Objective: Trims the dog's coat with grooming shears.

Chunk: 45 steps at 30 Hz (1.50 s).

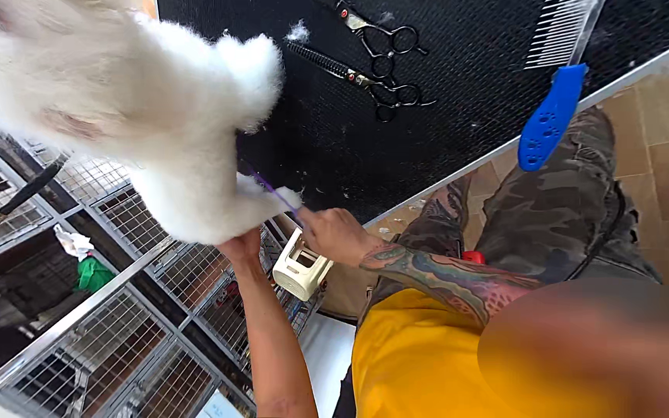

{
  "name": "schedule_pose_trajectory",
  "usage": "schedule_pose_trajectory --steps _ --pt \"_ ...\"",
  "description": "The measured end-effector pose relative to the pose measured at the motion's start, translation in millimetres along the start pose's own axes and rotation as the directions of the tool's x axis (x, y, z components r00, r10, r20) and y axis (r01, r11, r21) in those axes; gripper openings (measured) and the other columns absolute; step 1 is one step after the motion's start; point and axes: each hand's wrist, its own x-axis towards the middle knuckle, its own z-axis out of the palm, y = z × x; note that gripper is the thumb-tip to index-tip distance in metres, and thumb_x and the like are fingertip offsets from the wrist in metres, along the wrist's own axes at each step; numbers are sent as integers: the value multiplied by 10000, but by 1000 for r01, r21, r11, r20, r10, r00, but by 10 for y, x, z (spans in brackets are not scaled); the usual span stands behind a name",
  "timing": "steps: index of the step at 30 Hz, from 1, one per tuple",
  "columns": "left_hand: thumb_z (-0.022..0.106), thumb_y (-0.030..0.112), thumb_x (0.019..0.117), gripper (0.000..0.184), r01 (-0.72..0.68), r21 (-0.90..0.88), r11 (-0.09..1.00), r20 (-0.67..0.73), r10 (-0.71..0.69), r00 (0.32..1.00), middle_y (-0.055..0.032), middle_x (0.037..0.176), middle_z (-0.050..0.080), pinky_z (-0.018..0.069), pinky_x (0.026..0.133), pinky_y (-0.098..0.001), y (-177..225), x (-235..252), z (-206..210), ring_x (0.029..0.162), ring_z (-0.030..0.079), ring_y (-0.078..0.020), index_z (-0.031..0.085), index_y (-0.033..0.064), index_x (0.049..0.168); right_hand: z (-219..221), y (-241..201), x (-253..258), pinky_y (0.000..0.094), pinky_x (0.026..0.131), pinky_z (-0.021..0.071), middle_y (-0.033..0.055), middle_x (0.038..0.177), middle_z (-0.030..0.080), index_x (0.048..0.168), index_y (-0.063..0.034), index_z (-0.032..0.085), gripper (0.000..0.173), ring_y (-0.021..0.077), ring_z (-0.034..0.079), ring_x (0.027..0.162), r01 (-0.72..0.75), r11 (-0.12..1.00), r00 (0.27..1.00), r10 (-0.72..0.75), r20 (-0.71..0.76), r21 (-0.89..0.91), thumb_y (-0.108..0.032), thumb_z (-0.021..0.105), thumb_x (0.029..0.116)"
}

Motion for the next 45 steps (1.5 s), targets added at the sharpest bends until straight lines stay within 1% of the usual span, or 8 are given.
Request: schedule_pose_trajectory --steps 3,7,10,15,19,25,36,45 --pt "518 703 875 604 5 14 1000 9 -5 1000 -72 1102 711 566 880 -528 -9 -8 -19 1035 678 -250 626 189 1174 85 102 -55 472 507 515 87 625 606 963 -60 652 198 278 646 566 157 987 962 -149 -228 18 -195 508 982" --pt "565 718 839 632 21 11 1000 15 -21 1000 -74 1115 715 566 882 -534 -34 -10 -8 1047 680 -256 636 186 1174 86 90 -103 517 558 522 118 674 626 1030 -58 642 220 325 668 624 207 978 978 -206 -43 11 -205 481 996" --pt "521 730 858 619 32 26 999 31 -33 999 -58 1125 712 559 891 -532 -23 -25 9 1059 674 -246 643 211 1174 84 155 -51 501 541 525 105 639 619 957 -49 654 206 299 659 599 92 995 977 -82 -195 41 -188 503 974" --pt "471 709 890 615 36 15 999 34 -36 999 -68 1112 715 568 874 -529 -6 -27 19 1047 679 -250 635 187 1169 205 207 -146 443 485 494 76 625 593 930 -61 639 203 251 625 545 355 935 920 -345 -186 22 -196 501 994" --pt "437 682 918 593 14 -9 1000 19 -14 1000 -74 1139 696 547 903 -546 31 -14 42 1070 661 -259 620 187 1187 182 189 -58 474 506 520 94 627 611 924 -49 657 202 278 646 562 154 988 952 -150 -265 -4 -176 510 979" --pt "549 702 845 622 5 -37 999 55 -3 998 -80 1129 705 549 895 -558 19 18 9 1060 669 -267 634 185 1181 212 287 -58 443 487 499 80 647 607 909 -63 648 205 254 634 559 332 942 913 -335 -233 -54 -181 500 986" --pt "719 755 728 802 -170 182 969 194 134 972 -16 1220 688 535 1002 -467 -255 22 -3 1156 644 -185 562 229 1313 79 364 0 390 478 470 25 590 546 873 -85 622 191 175 571 525 95 991 906 -46 -420 97 -214 533 981" --pt "139 720 996 689 -188 319 929 -31 209 978 4 1159 678 558 936 -452 -264 -39 122 1109 642 -156 507 226 1304 302 366 -208 366 513 479 39 634 575 931 -69 647 207 156 575 562 137 950 946 -40 -323 282 -230 521 967"
